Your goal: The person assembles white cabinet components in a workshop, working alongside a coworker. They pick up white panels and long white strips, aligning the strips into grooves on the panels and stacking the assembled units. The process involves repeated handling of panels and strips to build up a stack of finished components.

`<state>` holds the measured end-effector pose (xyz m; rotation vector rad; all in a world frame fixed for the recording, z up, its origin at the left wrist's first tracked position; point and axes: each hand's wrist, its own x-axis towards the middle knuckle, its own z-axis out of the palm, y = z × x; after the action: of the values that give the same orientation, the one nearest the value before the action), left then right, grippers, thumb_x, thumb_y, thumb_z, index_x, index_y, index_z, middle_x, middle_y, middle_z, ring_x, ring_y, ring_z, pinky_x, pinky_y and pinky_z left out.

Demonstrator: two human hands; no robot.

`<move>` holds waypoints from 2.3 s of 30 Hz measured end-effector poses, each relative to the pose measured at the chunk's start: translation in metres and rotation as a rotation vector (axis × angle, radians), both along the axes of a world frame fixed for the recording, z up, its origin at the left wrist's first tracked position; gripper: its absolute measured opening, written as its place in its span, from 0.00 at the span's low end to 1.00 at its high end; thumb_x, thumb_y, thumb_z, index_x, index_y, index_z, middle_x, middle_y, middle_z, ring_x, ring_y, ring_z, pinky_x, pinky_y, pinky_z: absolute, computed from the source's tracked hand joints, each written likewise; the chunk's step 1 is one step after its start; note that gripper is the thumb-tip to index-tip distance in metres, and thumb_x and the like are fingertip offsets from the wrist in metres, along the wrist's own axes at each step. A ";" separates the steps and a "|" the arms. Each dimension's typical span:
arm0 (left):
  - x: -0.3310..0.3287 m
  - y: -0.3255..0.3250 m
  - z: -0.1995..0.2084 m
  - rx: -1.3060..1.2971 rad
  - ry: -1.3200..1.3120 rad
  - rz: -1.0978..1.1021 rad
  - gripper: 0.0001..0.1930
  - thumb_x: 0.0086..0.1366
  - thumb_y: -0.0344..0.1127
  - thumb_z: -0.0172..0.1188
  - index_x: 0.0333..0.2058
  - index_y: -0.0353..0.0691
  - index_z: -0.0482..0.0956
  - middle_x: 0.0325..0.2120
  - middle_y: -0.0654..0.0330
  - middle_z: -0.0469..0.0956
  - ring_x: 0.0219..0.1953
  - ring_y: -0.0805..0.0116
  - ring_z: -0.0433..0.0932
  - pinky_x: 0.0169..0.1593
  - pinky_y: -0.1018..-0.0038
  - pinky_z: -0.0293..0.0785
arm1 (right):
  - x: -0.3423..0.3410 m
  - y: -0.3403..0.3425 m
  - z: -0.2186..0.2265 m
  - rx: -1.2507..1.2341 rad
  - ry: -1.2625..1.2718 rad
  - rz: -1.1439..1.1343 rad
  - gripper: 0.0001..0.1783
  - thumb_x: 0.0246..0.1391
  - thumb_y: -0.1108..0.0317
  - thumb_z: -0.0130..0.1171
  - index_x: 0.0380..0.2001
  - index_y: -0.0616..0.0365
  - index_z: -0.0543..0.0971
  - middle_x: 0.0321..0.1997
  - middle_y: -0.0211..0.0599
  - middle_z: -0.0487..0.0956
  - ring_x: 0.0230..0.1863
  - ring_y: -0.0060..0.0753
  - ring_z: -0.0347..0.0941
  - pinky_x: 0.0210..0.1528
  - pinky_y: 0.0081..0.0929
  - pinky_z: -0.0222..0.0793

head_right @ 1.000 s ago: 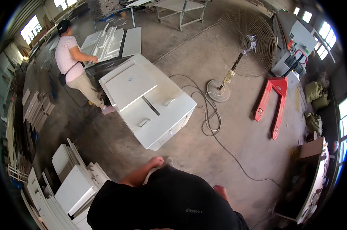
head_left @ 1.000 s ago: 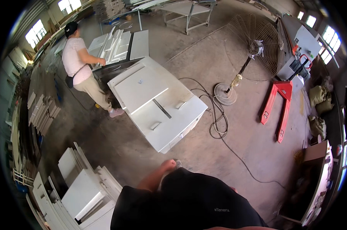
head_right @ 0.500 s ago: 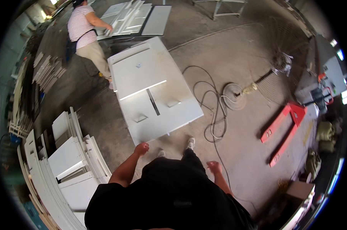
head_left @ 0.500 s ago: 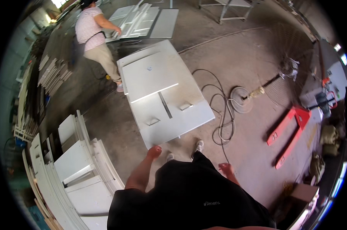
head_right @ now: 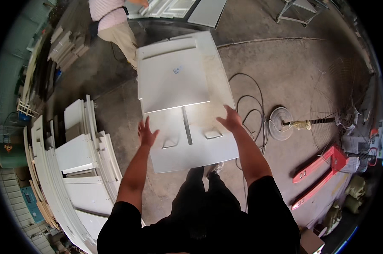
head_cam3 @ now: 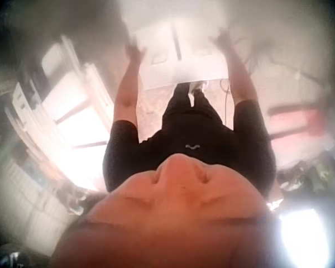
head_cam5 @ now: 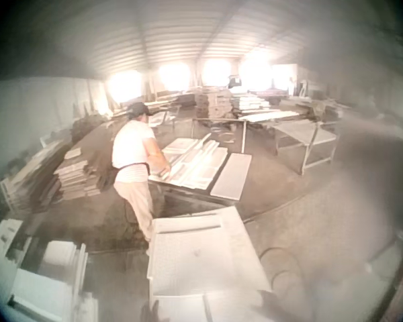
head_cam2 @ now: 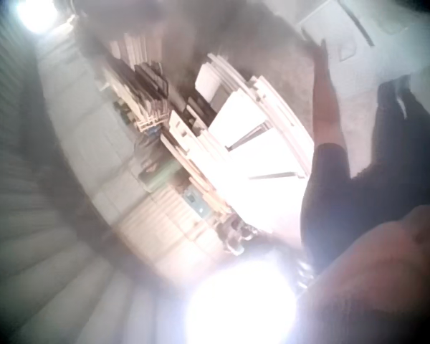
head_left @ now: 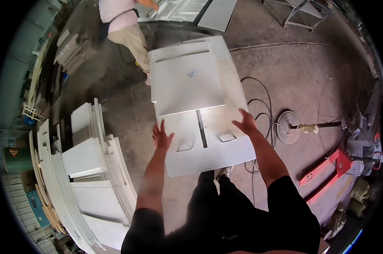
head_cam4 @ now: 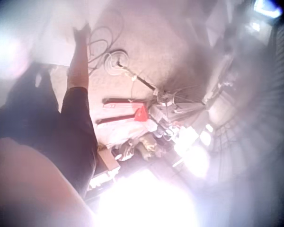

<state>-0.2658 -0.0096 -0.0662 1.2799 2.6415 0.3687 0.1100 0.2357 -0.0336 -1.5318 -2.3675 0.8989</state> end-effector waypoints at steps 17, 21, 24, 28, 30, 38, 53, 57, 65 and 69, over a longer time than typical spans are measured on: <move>-0.177 0.156 -0.030 -0.008 -0.077 0.043 0.47 0.42 0.43 0.78 0.63 0.64 0.65 0.46 0.60 0.70 0.50 0.59 0.71 0.52 0.62 0.72 | -0.206 0.126 -0.045 -0.091 -0.103 0.021 0.48 0.41 0.59 0.70 0.67 0.45 0.60 0.49 0.40 0.80 0.52 0.44 0.75 0.53 0.38 0.71; -0.175 0.158 -0.030 -0.034 -0.016 0.033 0.46 0.43 0.47 0.76 0.63 0.62 0.65 0.39 0.60 0.71 0.45 0.61 0.74 0.48 0.63 0.74 | -0.203 0.130 -0.060 -0.042 -0.135 0.022 0.50 0.40 0.54 0.70 0.67 0.44 0.60 0.48 0.39 0.80 0.51 0.42 0.76 0.53 0.37 0.71; -0.156 0.147 -0.027 -0.083 -0.044 0.047 0.44 0.44 0.50 0.74 0.62 0.62 0.66 0.43 0.59 0.71 0.47 0.59 0.74 0.49 0.63 0.74 | -0.184 0.127 -0.061 -0.077 -0.137 0.061 0.51 0.40 0.49 0.69 0.68 0.45 0.60 0.51 0.40 0.79 0.52 0.41 0.76 0.54 0.35 0.71; -0.122 0.099 -0.020 -0.033 -0.069 0.008 0.41 0.48 0.50 0.72 0.62 0.57 0.67 0.42 0.58 0.73 0.45 0.58 0.75 0.47 0.62 0.75 | -0.146 0.095 -0.049 -0.188 -0.102 0.073 0.47 0.44 0.45 0.65 0.67 0.47 0.62 0.54 0.42 0.78 0.53 0.41 0.76 0.55 0.36 0.70; -0.105 0.070 -0.022 0.003 -0.084 -0.009 0.40 0.49 0.50 0.72 0.61 0.55 0.67 0.41 0.58 0.74 0.44 0.57 0.76 0.46 0.62 0.75 | -0.120 0.076 -0.061 -0.222 -0.021 0.071 0.45 0.45 0.44 0.64 0.66 0.47 0.64 0.52 0.42 0.79 0.53 0.42 0.76 0.55 0.37 0.70; -0.037 -0.047 -0.014 0.015 -0.282 0.223 0.32 0.50 0.45 0.72 0.55 0.52 0.72 0.43 0.58 0.79 0.41 0.62 0.79 0.46 0.66 0.76 | -0.049 -0.029 -0.051 -0.310 -0.023 0.207 0.42 0.48 0.45 0.62 0.65 0.46 0.63 0.46 0.48 0.81 0.49 0.49 0.77 0.52 0.41 0.71; 0.012 -0.087 0.010 -0.167 -0.142 0.125 0.33 0.55 0.44 0.68 0.60 0.54 0.67 0.45 0.56 0.75 0.47 0.56 0.76 0.50 0.62 0.73 | -0.012 -0.072 -0.042 -0.398 0.064 0.262 0.44 0.49 0.52 0.62 0.68 0.48 0.58 0.59 0.49 0.74 0.60 0.48 0.70 0.60 0.37 0.65; 0.018 -0.091 0.003 -0.180 -0.123 0.123 0.35 0.58 0.44 0.65 0.64 0.53 0.61 0.47 0.53 0.73 0.49 0.53 0.74 0.52 0.59 0.72 | -0.010 -0.065 -0.042 -0.459 0.094 0.265 0.45 0.49 0.52 0.62 0.69 0.47 0.57 0.62 0.49 0.71 0.63 0.47 0.68 0.62 0.37 0.63; 0.044 -0.095 0.002 -0.118 -0.292 0.399 0.40 0.59 0.43 0.64 0.65 0.43 0.54 0.60 0.49 0.66 0.60 0.48 0.68 0.60 0.58 0.67 | -0.013 -0.074 -0.036 -0.483 0.041 0.211 0.45 0.49 0.52 0.62 0.68 0.48 0.58 0.63 0.48 0.71 0.64 0.45 0.67 0.63 0.36 0.63; 0.042 -0.112 -0.019 0.056 -0.352 0.440 0.40 0.58 0.42 0.65 0.65 0.40 0.54 0.60 0.49 0.67 0.60 0.49 0.69 0.60 0.59 0.67 | -0.009 -0.078 -0.029 -0.454 0.087 0.197 0.42 0.49 0.53 0.62 0.67 0.49 0.60 0.61 0.46 0.73 0.64 0.44 0.68 0.63 0.36 0.63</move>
<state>-0.2241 -0.1216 -0.0847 0.5620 2.5889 0.6648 0.1011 0.1572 -0.0630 -1.3681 -2.3908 1.6039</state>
